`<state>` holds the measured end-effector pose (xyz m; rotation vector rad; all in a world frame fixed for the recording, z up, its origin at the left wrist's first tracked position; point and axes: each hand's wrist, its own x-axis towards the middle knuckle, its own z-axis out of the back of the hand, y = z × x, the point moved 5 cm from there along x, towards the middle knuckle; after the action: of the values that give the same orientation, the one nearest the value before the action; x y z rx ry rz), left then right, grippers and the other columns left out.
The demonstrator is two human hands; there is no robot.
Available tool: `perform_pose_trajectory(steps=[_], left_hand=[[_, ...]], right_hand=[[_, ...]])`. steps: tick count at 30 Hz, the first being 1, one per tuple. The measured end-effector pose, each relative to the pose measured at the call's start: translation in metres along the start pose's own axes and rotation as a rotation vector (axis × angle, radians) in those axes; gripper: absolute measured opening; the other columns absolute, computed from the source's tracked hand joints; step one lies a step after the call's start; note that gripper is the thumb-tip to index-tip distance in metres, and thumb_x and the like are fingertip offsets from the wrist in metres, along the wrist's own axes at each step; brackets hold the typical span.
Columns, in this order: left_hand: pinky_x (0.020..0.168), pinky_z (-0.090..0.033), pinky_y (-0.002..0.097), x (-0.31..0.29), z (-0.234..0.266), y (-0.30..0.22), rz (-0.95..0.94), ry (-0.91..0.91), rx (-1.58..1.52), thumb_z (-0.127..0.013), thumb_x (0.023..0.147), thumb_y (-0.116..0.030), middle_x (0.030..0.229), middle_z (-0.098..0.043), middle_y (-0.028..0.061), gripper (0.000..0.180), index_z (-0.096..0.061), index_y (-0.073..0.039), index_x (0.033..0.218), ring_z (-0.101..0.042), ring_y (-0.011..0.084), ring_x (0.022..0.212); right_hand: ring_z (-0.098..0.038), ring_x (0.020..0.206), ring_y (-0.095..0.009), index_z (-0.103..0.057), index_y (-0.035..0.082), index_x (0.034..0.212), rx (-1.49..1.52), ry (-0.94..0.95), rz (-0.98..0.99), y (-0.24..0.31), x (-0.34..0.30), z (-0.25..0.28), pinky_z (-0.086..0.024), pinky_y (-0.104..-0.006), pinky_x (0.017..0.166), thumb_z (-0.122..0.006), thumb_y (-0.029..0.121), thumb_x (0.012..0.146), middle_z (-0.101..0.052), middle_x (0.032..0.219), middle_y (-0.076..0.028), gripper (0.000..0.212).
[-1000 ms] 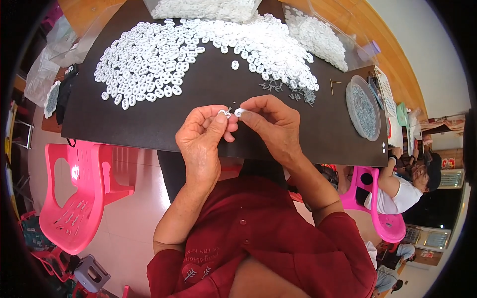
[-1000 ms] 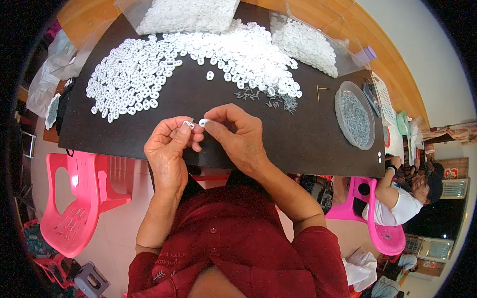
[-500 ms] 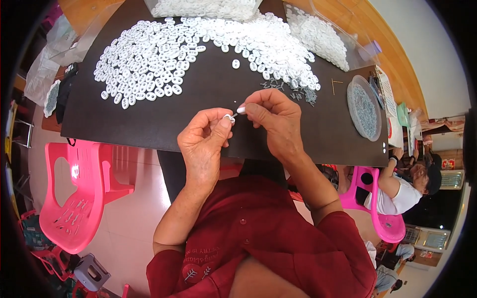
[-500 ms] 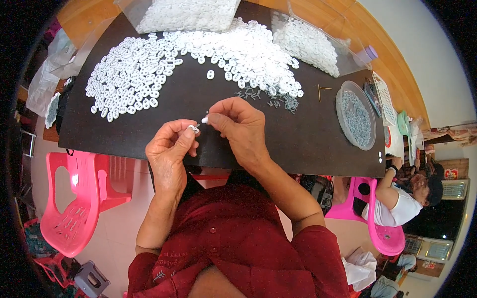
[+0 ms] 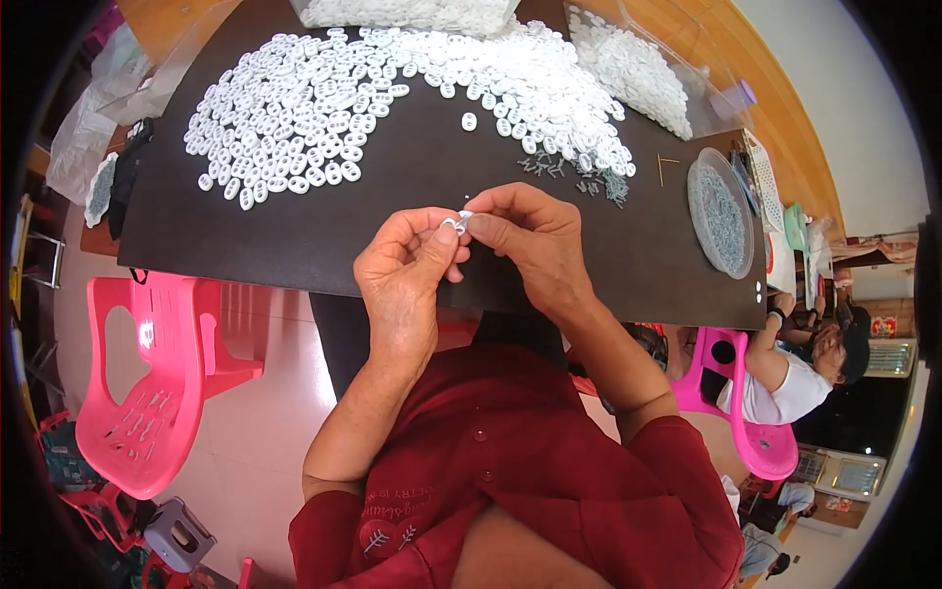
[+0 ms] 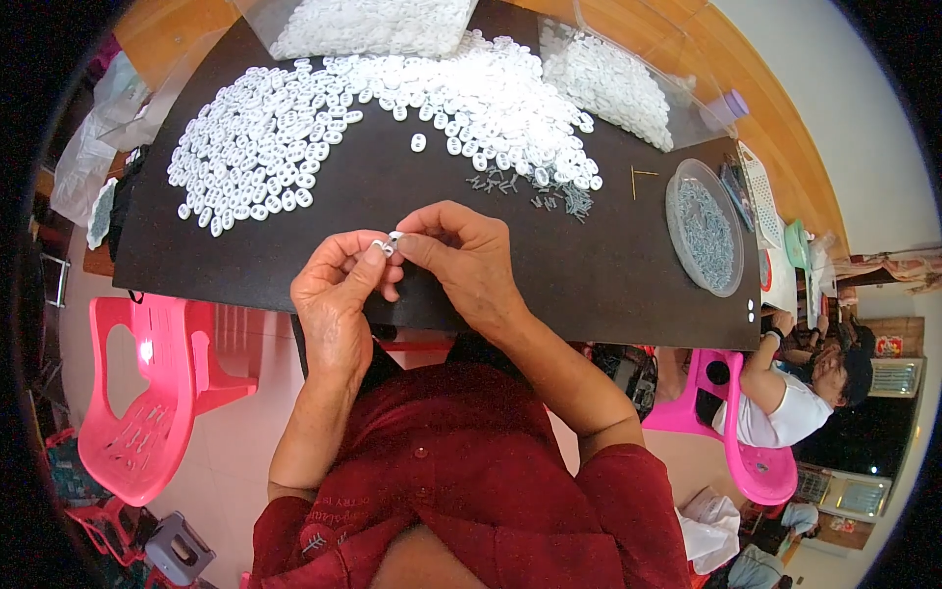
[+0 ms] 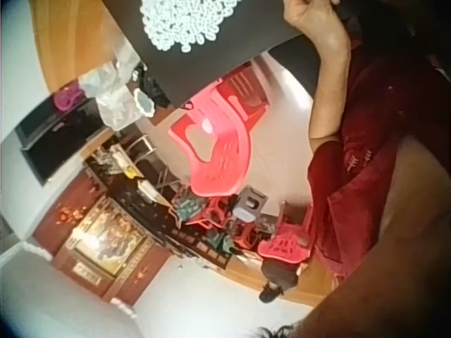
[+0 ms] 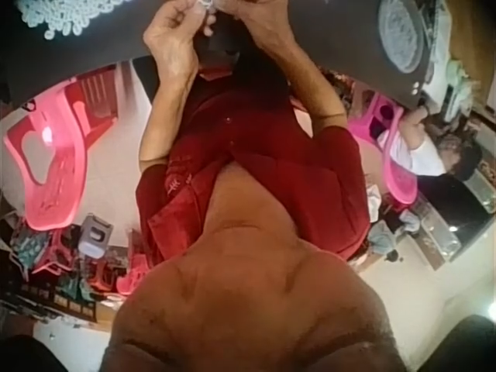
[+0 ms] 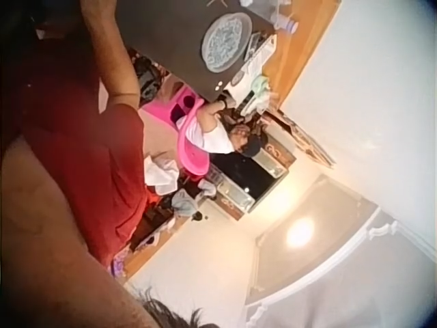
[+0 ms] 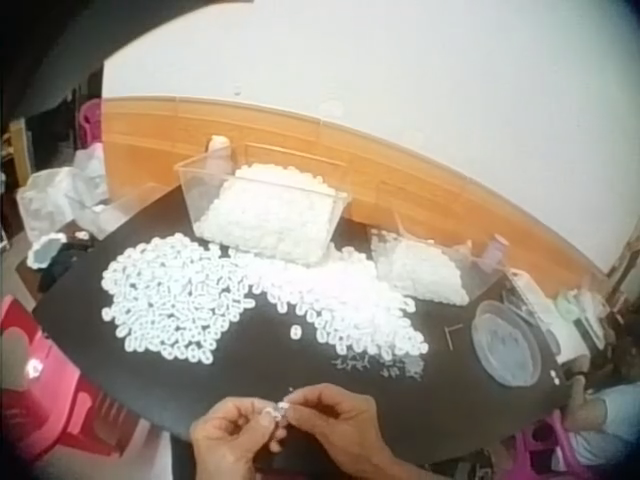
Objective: The recorder is manually assembling small white plastic components by joining them together at a workstation.
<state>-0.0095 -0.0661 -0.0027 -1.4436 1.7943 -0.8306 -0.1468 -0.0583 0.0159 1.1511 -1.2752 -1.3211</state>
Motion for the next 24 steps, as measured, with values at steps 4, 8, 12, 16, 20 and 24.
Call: perform_pose_trajectory(steps=[4,8,12,16,20,24], left_hand=[[0.056,-0.044,0.0191,0.0002,0.0018,0.0002,-0.004,0.004,0.073,-0.060,0.088,-0.004,0.080,-0.062,0.0043,0.009,-0.062,0.002,0.094,-0.056,0.0077,0.067],[0.053,-0.043,0.0172,-0.0032,0.0020,-0.0025,-0.028,-0.018,0.136,-0.061,0.087,-0.004,0.078,-0.060,0.0007,0.008,-0.062,0.001,0.094,-0.053,0.0043,0.065],[0.053,-0.043,0.0199,-0.0035,0.0005,-0.0050,-0.039,-0.032,0.175,-0.062,0.086,-0.004,0.079,-0.063,0.0057,0.009,-0.062,0.002,0.092,-0.055,0.0085,0.062],[0.050,-0.043,0.0195,-0.0036,0.0014,-0.0049,-0.049,-0.063,0.180,-0.060,0.086,-0.003,0.077,-0.061,0.0054,0.008,-0.060,0.002,0.093,-0.055,0.0082,0.059],[0.048,-0.043,0.0194,-0.0049,0.0010,-0.0040,-0.042,-0.065,0.175,-0.060,0.086,-0.003,0.077,-0.060,0.0051,0.008,-0.059,0.002,0.093,-0.055,0.0080,0.058],[0.048,-0.043,0.0194,-0.0050,0.0021,-0.0030,-0.048,-0.069,0.166,-0.059,0.086,-0.003,0.076,-0.060,0.0047,0.008,-0.058,0.002,0.093,-0.055,0.0079,0.058]], right_hand=[[-0.056,0.066,-0.005,-0.066,0.001,0.094,0.004,-0.068,-0.068,-0.0003,0.0002,0.0061,-0.041,-0.0186,0.056,-0.067,0.005,0.081,-0.066,0.078,-0.003,0.013],[-0.056,0.065,-0.007,-0.066,0.000,0.094,0.132,-0.091,-0.118,-0.0048,0.0021,0.0083,-0.041,-0.0188,0.056,-0.066,0.003,0.080,-0.066,0.078,-0.005,0.014],[-0.057,0.065,-0.008,-0.065,-0.002,0.094,0.191,-0.100,-0.133,-0.0033,0.0010,0.0057,-0.041,-0.0193,0.055,-0.067,0.003,0.080,-0.066,0.078,-0.007,0.015],[-0.057,0.065,-0.009,-0.064,-0.002,0.094,0.205,-0.109,-0.127,-0.0038,0.0021,0.0053,-0.042,-0.0197,0.056,-0.067,0.002,0.080,-0.066,0.078,-0.007,0.015],[-0.057,0.065,-0.009,-0.064,-0.002,0.094,0.215,-0.123,-0.130,-0.0055,-0.0001,0.0023,-0.042,-0.0198,0.056,-0.068,0.002,0.080,-0.066,0.078,-0.007,0.016],[-0.057,0.065,-0.008,-0.065,-0.001,0.094,0.143,-0.152,-0.087,-0.0034,-0.0014,0.0015,-0.042,-0.0195,0.056,-0.069,0.003,0.079,-0.066,0.079,-0.006,0.016]])
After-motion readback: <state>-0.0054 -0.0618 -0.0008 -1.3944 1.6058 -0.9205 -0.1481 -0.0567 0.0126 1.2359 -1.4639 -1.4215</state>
